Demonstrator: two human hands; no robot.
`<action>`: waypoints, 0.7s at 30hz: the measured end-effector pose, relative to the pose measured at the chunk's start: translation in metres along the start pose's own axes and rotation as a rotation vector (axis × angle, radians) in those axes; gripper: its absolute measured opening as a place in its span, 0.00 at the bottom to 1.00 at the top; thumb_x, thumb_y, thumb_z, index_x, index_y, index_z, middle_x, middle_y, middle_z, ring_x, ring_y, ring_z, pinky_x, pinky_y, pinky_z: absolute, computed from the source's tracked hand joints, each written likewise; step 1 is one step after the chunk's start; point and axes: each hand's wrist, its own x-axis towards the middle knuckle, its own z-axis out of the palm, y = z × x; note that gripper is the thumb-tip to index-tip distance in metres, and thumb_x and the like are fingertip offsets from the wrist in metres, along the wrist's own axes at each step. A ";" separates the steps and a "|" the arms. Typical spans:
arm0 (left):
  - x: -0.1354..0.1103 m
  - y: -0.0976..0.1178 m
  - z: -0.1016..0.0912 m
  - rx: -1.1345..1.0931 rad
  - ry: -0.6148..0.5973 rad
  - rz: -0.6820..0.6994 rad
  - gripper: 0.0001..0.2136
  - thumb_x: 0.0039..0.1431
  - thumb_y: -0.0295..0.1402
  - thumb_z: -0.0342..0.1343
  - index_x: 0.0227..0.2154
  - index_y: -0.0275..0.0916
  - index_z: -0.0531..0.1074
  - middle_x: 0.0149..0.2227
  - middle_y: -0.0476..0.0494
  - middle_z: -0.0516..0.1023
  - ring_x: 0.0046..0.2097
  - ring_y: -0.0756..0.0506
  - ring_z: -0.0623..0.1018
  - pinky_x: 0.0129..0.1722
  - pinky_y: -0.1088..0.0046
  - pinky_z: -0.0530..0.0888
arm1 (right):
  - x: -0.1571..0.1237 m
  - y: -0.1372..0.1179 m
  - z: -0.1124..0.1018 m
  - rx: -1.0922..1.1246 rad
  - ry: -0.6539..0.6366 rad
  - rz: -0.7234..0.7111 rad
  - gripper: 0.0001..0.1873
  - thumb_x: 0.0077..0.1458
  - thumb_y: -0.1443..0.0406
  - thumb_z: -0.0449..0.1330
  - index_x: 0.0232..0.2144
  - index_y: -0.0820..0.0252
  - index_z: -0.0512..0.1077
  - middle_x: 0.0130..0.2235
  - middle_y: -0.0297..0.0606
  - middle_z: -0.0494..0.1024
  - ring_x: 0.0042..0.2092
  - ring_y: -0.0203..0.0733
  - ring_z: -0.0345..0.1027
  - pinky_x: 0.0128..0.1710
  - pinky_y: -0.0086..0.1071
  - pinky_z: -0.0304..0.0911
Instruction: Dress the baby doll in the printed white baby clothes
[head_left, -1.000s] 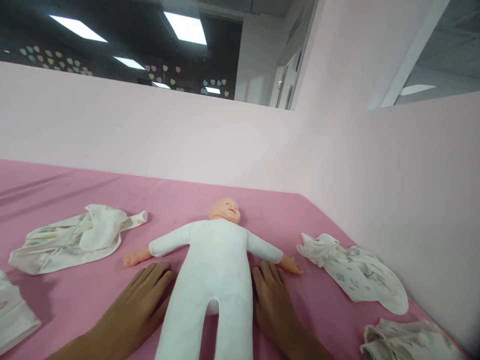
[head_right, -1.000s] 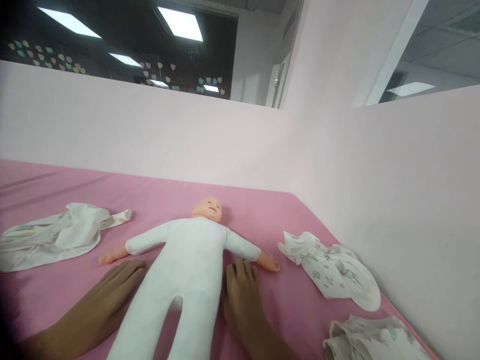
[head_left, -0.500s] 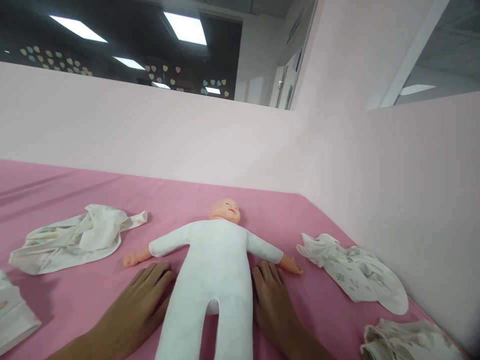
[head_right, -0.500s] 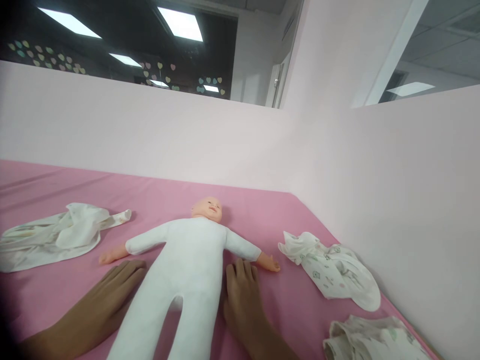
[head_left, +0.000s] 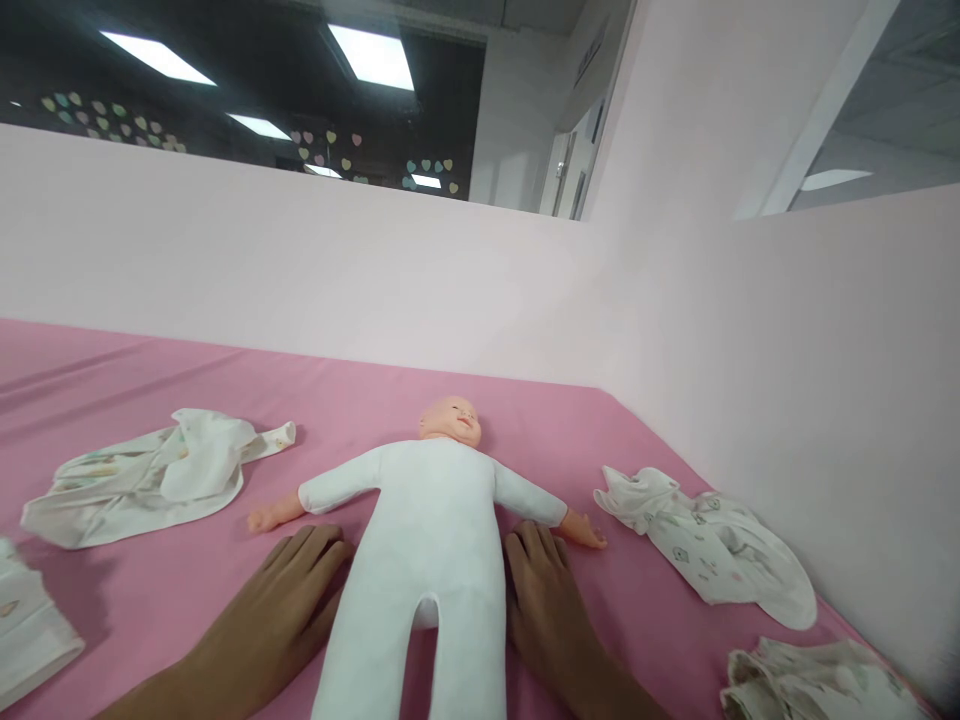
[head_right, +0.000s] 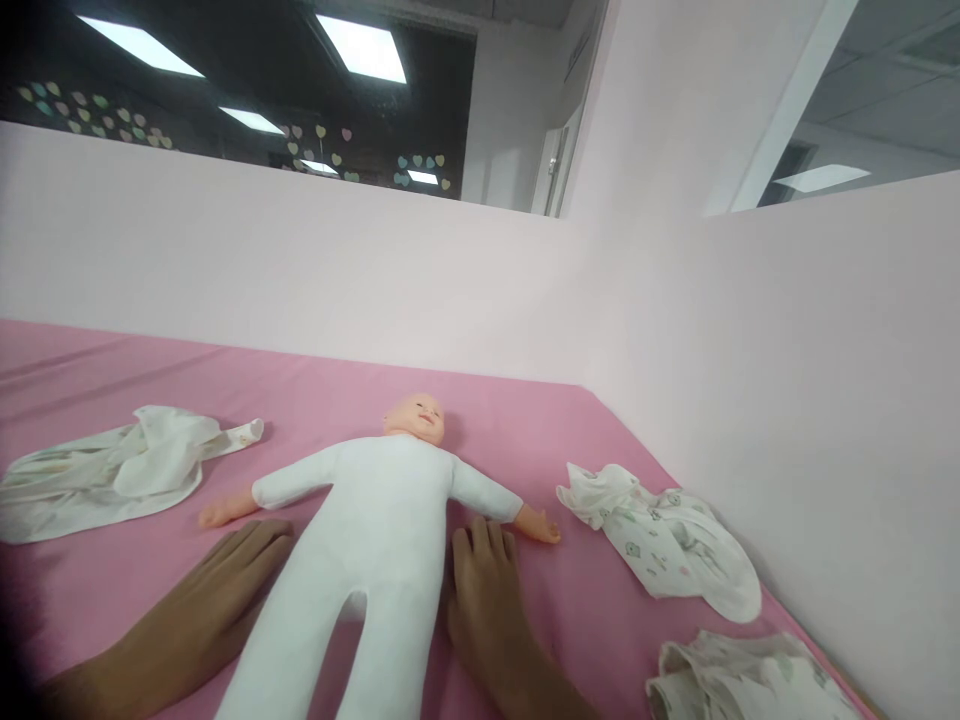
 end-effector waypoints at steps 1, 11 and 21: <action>0.000 0.000 -0.001 -0.001 -0.011 0.001 0.12 0.70 0.40 0.43 0.37 0.43 0.69 0.40 0.43 0.70 0.41 0.40 0.69 0.42 0.58 0.67 | -0.001 -0.001 -0.001 0.005 -0.007 0.002 0.10 0.53 0.73 0.51 0.36 0.57 0.69 0.40 0.43 0.69 0.44 0.50 0.60 0.44 0.41 0.56; 0.000 0.008 -0.006 -0.002 -0.010 0.002 0.12 0.71 0.38 0.43 0.36 0.42 0.69 0.40 0.43 0.70 0.41 0.40 0.69 0.42 0.58 0.66 | 0.001 -0.011 -0.017 0.060 -0.174 0.125 0.12 0.51 0.77 0.49 0.33 0.60 0.69 0.42 0.46 0.70 0.43 0.52 0.59 0.46 0.46 0.55; 0.000 0.007 -0.001 -0.008 0.092 0.027 0.13 0.70 0.39 0.43 0.35 0.42 0.69 0.38 0.43 0.71 0.39 0.40 0.69 0.41 0.59 0.67 | 0.003 -0.011 -0.019 0.054 -0.185 0.118 0.12 0.50 0.77 0.51 0.33 0.60 0.69 0.42 0.46 0.70 0.44 0.53 0.59 0.46 0.47 0.56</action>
